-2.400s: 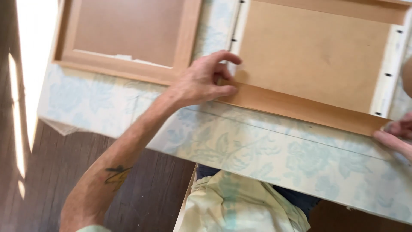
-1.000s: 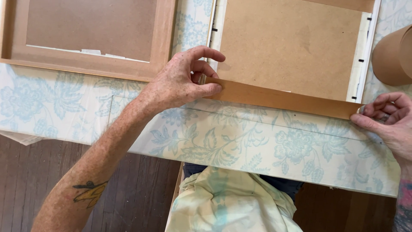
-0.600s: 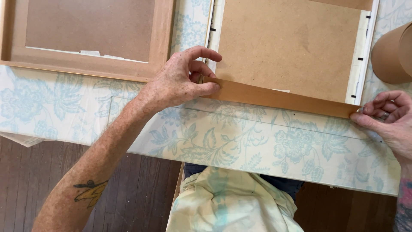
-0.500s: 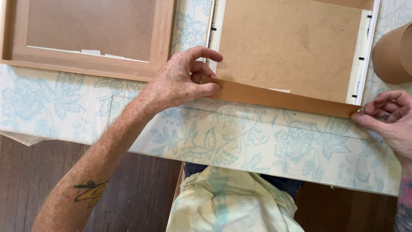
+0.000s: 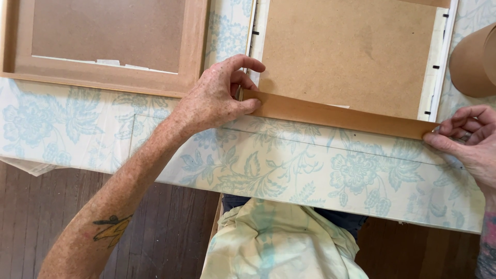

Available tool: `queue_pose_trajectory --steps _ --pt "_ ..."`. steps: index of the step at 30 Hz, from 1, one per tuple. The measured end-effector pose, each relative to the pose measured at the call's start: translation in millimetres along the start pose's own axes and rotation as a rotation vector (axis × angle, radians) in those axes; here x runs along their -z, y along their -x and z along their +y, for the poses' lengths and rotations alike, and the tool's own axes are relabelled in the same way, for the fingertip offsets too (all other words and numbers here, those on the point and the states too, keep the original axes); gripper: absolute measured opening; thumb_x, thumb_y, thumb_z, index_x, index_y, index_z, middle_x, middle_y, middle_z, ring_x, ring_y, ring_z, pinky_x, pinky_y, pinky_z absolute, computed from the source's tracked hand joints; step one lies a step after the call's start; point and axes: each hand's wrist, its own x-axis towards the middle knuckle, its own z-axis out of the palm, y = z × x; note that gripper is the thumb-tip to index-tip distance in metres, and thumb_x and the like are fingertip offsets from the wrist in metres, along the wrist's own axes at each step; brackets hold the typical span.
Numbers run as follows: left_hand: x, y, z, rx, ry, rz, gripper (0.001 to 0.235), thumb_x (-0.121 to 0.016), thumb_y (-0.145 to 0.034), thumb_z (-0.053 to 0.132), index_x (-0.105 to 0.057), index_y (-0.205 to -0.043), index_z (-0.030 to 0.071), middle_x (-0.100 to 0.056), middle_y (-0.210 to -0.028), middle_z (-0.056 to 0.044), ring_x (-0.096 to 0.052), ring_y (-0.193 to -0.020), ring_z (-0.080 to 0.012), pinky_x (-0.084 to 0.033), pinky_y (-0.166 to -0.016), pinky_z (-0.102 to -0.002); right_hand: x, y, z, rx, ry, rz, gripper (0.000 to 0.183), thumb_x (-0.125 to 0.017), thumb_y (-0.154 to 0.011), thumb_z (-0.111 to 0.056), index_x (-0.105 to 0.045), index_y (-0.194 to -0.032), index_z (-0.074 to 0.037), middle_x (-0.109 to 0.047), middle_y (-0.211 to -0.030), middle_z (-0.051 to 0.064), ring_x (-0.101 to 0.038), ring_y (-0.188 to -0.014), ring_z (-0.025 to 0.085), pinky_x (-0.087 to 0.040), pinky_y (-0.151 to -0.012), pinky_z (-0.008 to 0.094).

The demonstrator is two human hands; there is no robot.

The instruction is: Measuring, cutting, and applying adhesive paper tape to the back of a picture frame using a utility knife and a brush.

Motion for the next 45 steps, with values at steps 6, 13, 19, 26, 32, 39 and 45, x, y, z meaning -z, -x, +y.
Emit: queue_pose_trajectory --steps 6,13,19,26,32,39,45 --pt "-10.5 2.3 -20.2 -0.156 -0.247 0.093 0.050 -0.081 -0.086 0.013 -0.058 -0.130 0.018 -0.069 -0.110 -0.003 -0.056 -0.078 -0.0126 -0.054 -0.069 -0.029 -0.6 -0.2 -1.1 0.008 0.024 0.000 0.055 -0.078 -0.087 0.004 -0.044 -0.128 -0.007 -0.057 -0.105 0.009 -0.061 -0.104 0.017 -0.054 -0.105 0.026" --pt "-31.9 33.7 -37.6 -0.572 -0.810 0.510 0.010 -0.077 -0.101 0.016 -0.070 -0.105 0.009 -0.059 -0.100 -0.011 -0.057 -0.089 -0.0239 -0.052 -0.072 -0.037 -1.6 2.1 -5.1 0.011 0.049 0.004 0.055 -0.079 -0.087 0.003 -0.045 -0.129 -0.006 -0.057 -0.106 0.011 -0.062 -0.105 0.018 -0.053 -0.103 0.027" --pt "-47.2 60.5 -36.4 -0.592 -1.126 0.575 0.028 -0.078 -0.105 0.022 -0.067 -0.128 0.011 -0.053 -0.100 -0.004 -0.051 -0.082 -0.0208 -0.046 -0.070 -0.037 -4.0 3.8 -12.7 -0.017 -0.014 0.000 0.052 -0.078 -0.087 0.001 -0.045 -0.126 -0.008 -0.057 -0.104 0.009 -0.063 -0.105 0.017 -0.057 -0.107 0.028" --pt "-59.8 68.6 -56.4 -0.553 -1.194 0.507 0.055 -0.066 -0.107 0.051 -0.057 -0.143 0.012 -0.057 -0.111 -0.004 -0.053 -0.092 -0.0193 -0.050 -0.079 -0.039 -3.6 4.2 -4.4 -0.001 0.045 0.022 0.055 -0.080 -0.087 0.001 -0.044 -0.129 -0.006 -0.058 -0.107 0.011 -0.062 -0.106 0.018 -0.053 -0.105 0.027" --pt "-63.2 78.5 -32.1 -0.484 -1.158 0.558 0.052 -0.065 -0.105 0.053 -0.063 -0.135 0.010 -0.060 -0.112 -0.005 -0.056 -0.090 -0.0215 -0.048 -0.078 -0.039 -9.5 12.7 -10.8 0.002 0.006 0.047 0.053 -0.078 -0.090 0.003 -0.042 -0.128 -0.008 -0.057 -0.108 0.010 -0.062 -0.107 0.017 -0.054 -0.108 0.026" --pt "-73.3 62.7 -41.0 -0.490 -1.062 0.668 0.034 -0.081 -0.099 0.025 -0.070 -0.127 0.007 -0.065 -0.115 -0.007 -0.060 -0.098 -0.0233 -0.050 -0.085 -0.041 -14.5 22.8 -19.6 -0.069 -0.059 0.127 0.044 -0.078 -0.093 0.000 -0.046 -0.122 -0.009 -0.063 -0.111 0.009 -0.066 -0.106 0.015 -0.058 -0.105 0.024" --pt "-50.1 59.9 -30.4 -0.616 -1.031 0.713 0.025 -0.079 -0.095 -0.004 -0.071 -0.114 0.009 -0.061 -0.096 -0.004 -0.057 -0.083 -0.0220 -0.050 -0.078 -0.041 -7.8 18.9 -8.3 -0.019 -0.001 0.083 0.049 -0.079 -0.093 0.000 -0.045 -0.127 -0.009 -0.061 -0.113 0.010 -0.065 -0.110 0.017 -0.056 -0.104 0.026"
